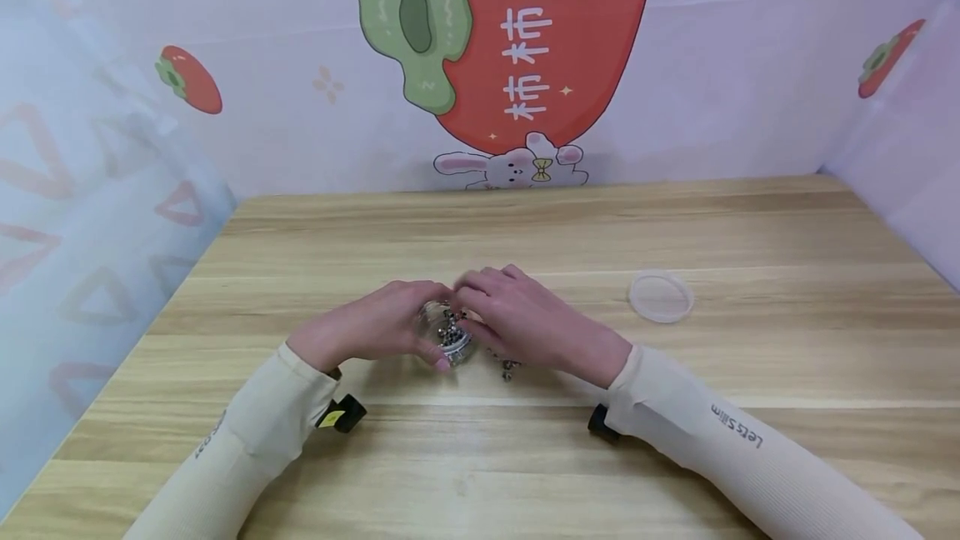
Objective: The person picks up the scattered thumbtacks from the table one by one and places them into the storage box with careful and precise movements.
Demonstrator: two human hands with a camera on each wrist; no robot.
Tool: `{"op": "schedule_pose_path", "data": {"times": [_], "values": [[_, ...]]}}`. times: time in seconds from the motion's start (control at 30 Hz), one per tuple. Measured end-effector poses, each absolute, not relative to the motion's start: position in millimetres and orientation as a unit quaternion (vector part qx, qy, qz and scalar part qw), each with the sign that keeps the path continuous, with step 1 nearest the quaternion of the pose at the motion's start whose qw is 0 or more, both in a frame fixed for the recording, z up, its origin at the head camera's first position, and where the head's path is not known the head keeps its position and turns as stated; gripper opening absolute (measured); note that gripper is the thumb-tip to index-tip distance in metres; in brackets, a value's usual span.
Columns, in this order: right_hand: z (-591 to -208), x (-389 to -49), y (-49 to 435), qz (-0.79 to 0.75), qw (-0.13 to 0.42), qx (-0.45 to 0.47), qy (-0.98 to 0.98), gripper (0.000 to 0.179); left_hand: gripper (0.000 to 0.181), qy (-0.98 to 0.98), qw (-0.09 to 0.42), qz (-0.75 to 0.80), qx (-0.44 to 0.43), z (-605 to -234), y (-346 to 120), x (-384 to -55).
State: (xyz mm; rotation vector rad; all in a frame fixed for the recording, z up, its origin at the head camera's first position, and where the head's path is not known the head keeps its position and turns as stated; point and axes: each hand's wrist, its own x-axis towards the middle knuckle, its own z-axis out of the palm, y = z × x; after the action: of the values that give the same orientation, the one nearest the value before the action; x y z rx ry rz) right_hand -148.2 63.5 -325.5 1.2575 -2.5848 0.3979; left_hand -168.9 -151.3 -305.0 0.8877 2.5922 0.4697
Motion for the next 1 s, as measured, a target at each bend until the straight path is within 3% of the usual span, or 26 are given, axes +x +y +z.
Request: {"op": "schedule_pose_path", "data": {"times": [0.13,0.23,0.7,1.0], "values": [[-325,-150,66,0.14,0.102,0.411,-0.895,0.07,0.086,0.919,0.179,0.162,0.312,-305,-151,-169],[-324,-151,68,0.14,0.096,0.403,-0.899,0.081,0.085,0.921,0.179,0.157,0.309,-305,-151,-169],[-320,-156,80,0.156,0.073,0.4,-0.9,0.077,0.083,0.919,0.184,0.164,0.309,-308,-154,-170],[-322,-144,118,0.136,0.05,0.374,-0.916,0.072,0.082,0.92,0.175,0.162,0.312,-307,-151,-170]]}}
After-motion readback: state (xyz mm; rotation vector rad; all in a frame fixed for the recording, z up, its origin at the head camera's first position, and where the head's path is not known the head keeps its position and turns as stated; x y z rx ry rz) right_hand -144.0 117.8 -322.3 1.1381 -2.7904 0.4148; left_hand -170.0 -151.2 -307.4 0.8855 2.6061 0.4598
